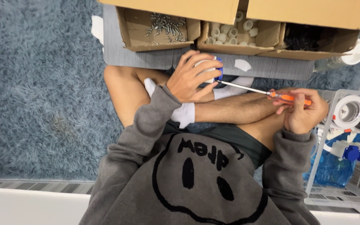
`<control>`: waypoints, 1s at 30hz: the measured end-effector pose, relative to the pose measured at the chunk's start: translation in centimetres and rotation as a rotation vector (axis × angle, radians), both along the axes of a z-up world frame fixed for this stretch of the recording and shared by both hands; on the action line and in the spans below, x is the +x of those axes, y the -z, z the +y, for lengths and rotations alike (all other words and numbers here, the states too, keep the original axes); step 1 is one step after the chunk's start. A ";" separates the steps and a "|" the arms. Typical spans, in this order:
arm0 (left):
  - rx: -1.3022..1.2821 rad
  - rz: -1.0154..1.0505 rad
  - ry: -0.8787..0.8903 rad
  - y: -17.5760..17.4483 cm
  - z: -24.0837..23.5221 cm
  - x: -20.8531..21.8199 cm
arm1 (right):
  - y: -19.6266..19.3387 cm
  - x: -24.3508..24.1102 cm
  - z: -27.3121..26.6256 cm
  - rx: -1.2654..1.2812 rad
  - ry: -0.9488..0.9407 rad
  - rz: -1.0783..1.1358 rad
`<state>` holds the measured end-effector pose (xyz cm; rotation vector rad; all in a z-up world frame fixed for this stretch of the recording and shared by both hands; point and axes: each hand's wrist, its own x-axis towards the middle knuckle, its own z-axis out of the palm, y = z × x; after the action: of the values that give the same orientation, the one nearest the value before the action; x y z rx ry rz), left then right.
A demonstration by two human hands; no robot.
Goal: Assembling small hardware components by inserting parts into housings and fastening them with a screwdriver while sitting on the floor.
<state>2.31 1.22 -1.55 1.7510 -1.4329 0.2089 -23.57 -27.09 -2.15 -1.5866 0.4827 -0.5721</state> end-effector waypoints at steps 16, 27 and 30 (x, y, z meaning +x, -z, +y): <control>-0.008 0.020 -0.021 1.3 -0.2 -0.4 | 3.0 -1.2 -3.3 0.188 -0.125 0.077; -0.041 0.045 -0.022 0.3 -0.1 -0.7 | 2.2 0.4 -1.9 0.138 -0.014 0.288; -0.063 0.042 -0.022 0.8 -0.2 -0.6 | 3.0 -0.2 -2.8 0.089 -0.032 0.276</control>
<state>1.75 0.98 -2.37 1.7109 -1.3635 0.2250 -23.76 -29.89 -5.15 -1.5921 0.6783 -0.3035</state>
